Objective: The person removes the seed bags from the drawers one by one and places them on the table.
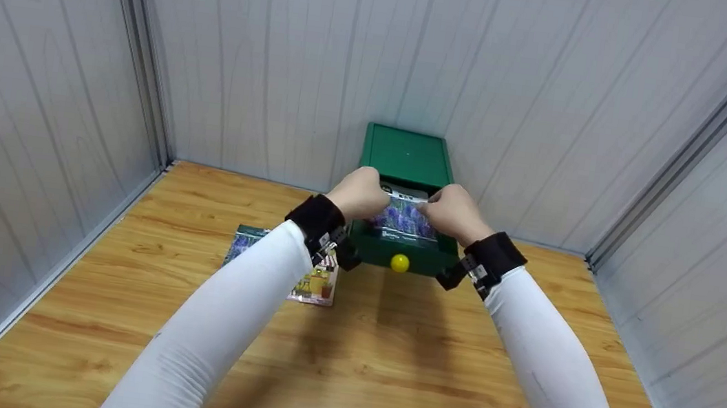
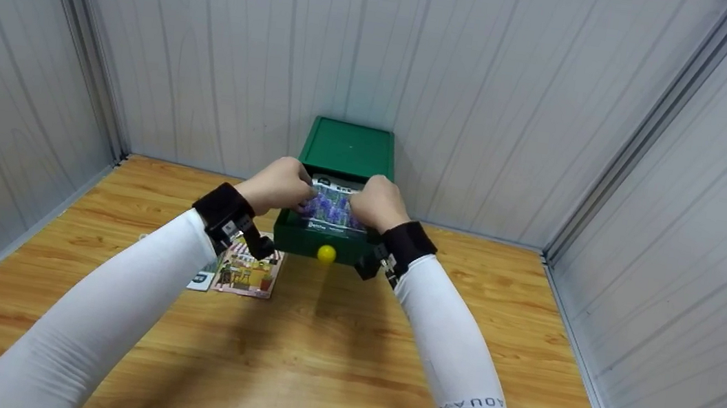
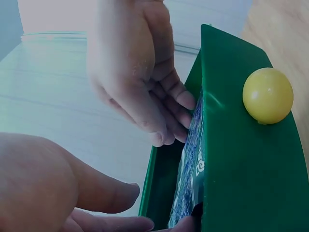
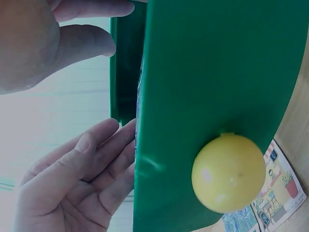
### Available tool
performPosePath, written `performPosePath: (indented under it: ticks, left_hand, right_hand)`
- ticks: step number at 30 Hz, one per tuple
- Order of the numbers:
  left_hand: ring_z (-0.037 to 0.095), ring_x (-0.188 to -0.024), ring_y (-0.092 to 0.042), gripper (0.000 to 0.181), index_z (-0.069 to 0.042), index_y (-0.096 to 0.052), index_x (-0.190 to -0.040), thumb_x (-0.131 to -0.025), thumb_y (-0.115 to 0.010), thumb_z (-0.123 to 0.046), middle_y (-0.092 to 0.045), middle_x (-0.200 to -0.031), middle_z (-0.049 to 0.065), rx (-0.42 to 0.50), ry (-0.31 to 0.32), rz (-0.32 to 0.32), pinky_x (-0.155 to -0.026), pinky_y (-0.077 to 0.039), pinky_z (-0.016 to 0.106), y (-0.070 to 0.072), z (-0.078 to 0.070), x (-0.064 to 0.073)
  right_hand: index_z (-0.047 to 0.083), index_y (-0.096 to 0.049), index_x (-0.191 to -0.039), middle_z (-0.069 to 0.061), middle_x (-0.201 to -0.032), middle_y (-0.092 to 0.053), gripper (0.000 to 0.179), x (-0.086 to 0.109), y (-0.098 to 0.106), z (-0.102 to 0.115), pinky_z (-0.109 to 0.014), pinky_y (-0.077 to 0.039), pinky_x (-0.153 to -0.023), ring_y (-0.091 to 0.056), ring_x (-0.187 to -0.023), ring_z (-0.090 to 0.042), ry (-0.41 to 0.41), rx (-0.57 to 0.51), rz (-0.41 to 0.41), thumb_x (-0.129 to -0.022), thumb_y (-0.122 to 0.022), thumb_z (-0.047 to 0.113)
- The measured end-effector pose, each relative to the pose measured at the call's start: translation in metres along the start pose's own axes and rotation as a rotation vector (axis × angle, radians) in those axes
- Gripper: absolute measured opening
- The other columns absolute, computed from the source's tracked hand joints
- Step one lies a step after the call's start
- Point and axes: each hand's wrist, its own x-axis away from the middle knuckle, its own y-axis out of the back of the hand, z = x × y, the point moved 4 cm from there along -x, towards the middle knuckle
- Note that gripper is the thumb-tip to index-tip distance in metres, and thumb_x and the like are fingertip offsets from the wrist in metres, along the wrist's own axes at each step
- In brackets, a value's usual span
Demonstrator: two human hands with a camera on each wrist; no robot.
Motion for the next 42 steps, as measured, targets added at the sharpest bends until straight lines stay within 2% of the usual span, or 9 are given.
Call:
performPosePath:
  ticks: [4,9,13,16,18,21,24,28,42]
  left_hand:
    - [0.023,-0.074,-0.064,0.006,-0.003,-0.061,-0.107,-0.103,-0.056,-0.002,-0.055,-0.092,0.007,0.04,0.001,-0.01,-0.066,-0.052,0.029,0.003,0.002,0.002]
    - [0.021,-0.067,-0.064,0.036,-0.017,-0.043,-0.073,-0.101,-0.057,0.0,-0.041,-0.07,-0.003,0.045,-0.02,-0.034,-0.063,-0.054,0.029,0.005,0.003,0.003]
    - [0.024,-0.064,-0.068,0.052,-0.021,-0.034,-0.062,-0.101,-0.061,0.001,-0.029,-0.059,-0.008,0.071,-0.037,-0.046,-0.073,-0.064,0.038,0.006,0.006,0.003]
    - [0.027,-0.069,-0.074,0.05,-0.016,-0.046,-0.06,-0.102,-0.068,-0.003,-0.043,-0.058,-0.006,0.079,-0.04,-0.047,-0.079,-0.067,0.041,0.007,0.007,0.005]
    - [0.027,-0.074,-0.077,0.039,-0.01,-0.062,-0.066,-0.102,-0.073,-0.004,-0.058,-0.068,-0.001,0.077,-0.036,-0.05,-0.08,-0.068,0.039,0.008,0.008,0.005]
    - [0.025,-0.081,-0.08,0.013,0.002,-0.08,-0.089,-0.101,-0.077,-0.003,-0.076,-0.095,0.011,0.058,-0.029,-0.057,-0.08,-0.067,0.035,0.009,0.01,0.004]
    - [0.025,-0.087,-0.082,0.014,0.007,-0.082,-0.111,-0.1,-0.079,-0.001,-0.078,-0.118,0.019,0.042,-0.024,-0.05,-0.084,-0.067,0.033,0.008,0.012,0.002]
    - [0.027,-0.091,-0.083,0.024,0.007,-0.08,-0.123,-0.1,-0.08,0.0,-0.076,-0.128,0.022,0.04,-0.026,-0.042,-0.087,-0.067,0.035,0.008,0.014,0.001]
    - [0.028,-0.088,-0.082,0.018,0.006,-0.083,-0.116,-0.1,-0.082,-0.002,-0.08,-0.118,0.02,0.052,-0.069,-0.056,-0.089,-0.067,0.039,0.01,0.014,0.012]
  right_hand:
    - [0.016,-0.044,-0.06,0.005,-0.058,-0.03,0.058,0.002,0.002,0.0,-0.028,-0.024,-0.05,-0.027,-0.049,-0.012,0.011,-0.008,-0.002,-0.112,-0.069,0.023]
    - [0.016,-0.045,-0.06,0.005,-0.058,-0.03,0.057,0.003,0.004,-0.001,-0.028,-0.024,-0.049,-0.027,-0.049,-0.012,0.0,-0.041,-0.008,-0.111,-0.07,0.023]
    - [0.014,-0.048,-0.063,0.004,-0.06,-0.029,0.053,0.004,0.004,-0.001,-0.029,-0.025,-0.052,-0.027,-0.051,-0.013,0.004,-0.056,-0.013,-0.111,-0.071,0.021]
    - [0.003,-0.073,-0.081,-0.006,-0.074,-0.056,0.03,0.005,0.005,-0.002,-0.031,-0.041,-0.061,-0.042,-0.062,-0.017,0.015,-0.059,-0.026,-0.108,-0.074,0.017]
    - [-0.006,-0.081,-0.108,-0.018,-0.105,-0.072,0.02,0.006,0.005,-0.002,-0.037,-0.055,-0.078,-0.056,-0.08,-0.024,0.02,-0.062,-0.026,-0.107,-0.076,0.014]
    - [-0.01,-0.072,-0.137,-0.029,-0.152,-0.062,0.039,0.008,0.006,-0.003,-0.052,-0.057,-0.108,-0.065,-0.117,-0.035,0.026,-0.068,-0.027,-0.105,-0.077,0.01]
    - [-0.011,-0.07,-0.14,-0.03,-0.153,-0.062,0.042,0.008,0.006,-0.003,-0.056,-0.055,-0.113,-0.063,-0.132,-0.042,0.019,-0.081,-0.027,-0.104,-0.078,0.008]
    - [-0.012,-0.069,-0.141,-0.03,-0.148,-0.064,0.042,0.008,0.005,-0.003,-0.054,-0.058,-0.11,-0.066,-0.131,-0.043,0.016,-0.088,-0.029,-0.102,-0.077,0.003]
    - [-0.011,-0.071,-0.139,-0.029,-0.143,-0.067,0.04,0.017,0.008,-0.008,-0.054,-0.06,-0.106,-0.07,-0.118,-0.039,0.03,-0.125,-0.037,-0.101,-0.077,0.0]
